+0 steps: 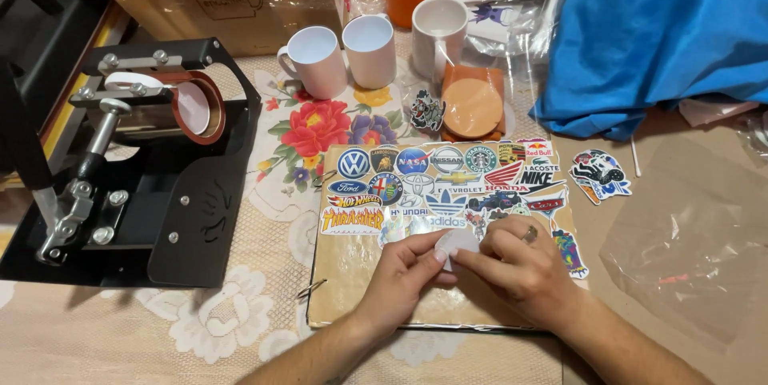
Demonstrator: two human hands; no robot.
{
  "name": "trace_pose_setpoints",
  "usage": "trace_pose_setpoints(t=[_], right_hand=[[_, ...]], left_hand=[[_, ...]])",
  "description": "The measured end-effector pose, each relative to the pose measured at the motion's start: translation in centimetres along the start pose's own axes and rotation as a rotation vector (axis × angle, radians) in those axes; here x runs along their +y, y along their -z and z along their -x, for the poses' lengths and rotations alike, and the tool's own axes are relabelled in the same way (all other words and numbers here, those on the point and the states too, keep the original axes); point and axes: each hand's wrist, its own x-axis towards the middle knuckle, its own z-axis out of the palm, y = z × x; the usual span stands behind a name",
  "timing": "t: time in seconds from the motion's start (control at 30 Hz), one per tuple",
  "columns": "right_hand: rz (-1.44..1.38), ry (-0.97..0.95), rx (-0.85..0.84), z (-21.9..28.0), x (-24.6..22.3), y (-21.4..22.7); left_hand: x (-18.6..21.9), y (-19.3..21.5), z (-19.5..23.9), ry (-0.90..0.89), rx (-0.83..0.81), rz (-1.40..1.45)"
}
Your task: Peeling decorative stickers and applying them to a surface to create a collage.
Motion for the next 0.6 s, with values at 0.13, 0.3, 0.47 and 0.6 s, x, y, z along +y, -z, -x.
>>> trace_pose_setpoints(t=[0.13, 0.3, 0.47, 0.6], right_hand=[[0.206, 0.145, -0.083, -1.4, -0.6, 0.2], [-0.147, -0.322, -0.126, 0.9, -0.3, -1.9], [-0.500, -0.539, -0.099, 0.3, -0.8, -1.4], [-0.782, -0.669, -0.039, -0.1, -1.0, -1.1]], left_hand=[[-0.5, 0.1, -0.1, -0.042, -0.014, -0.041], [0.3, -0.5, 0.3, -0.072, -0.008, -0.001], [0.9, -0.7, 0.6, 0.029, 0.043, 0.068], [0.8, -0.7, 0.7, 0.050, 0.046, 0.093]])
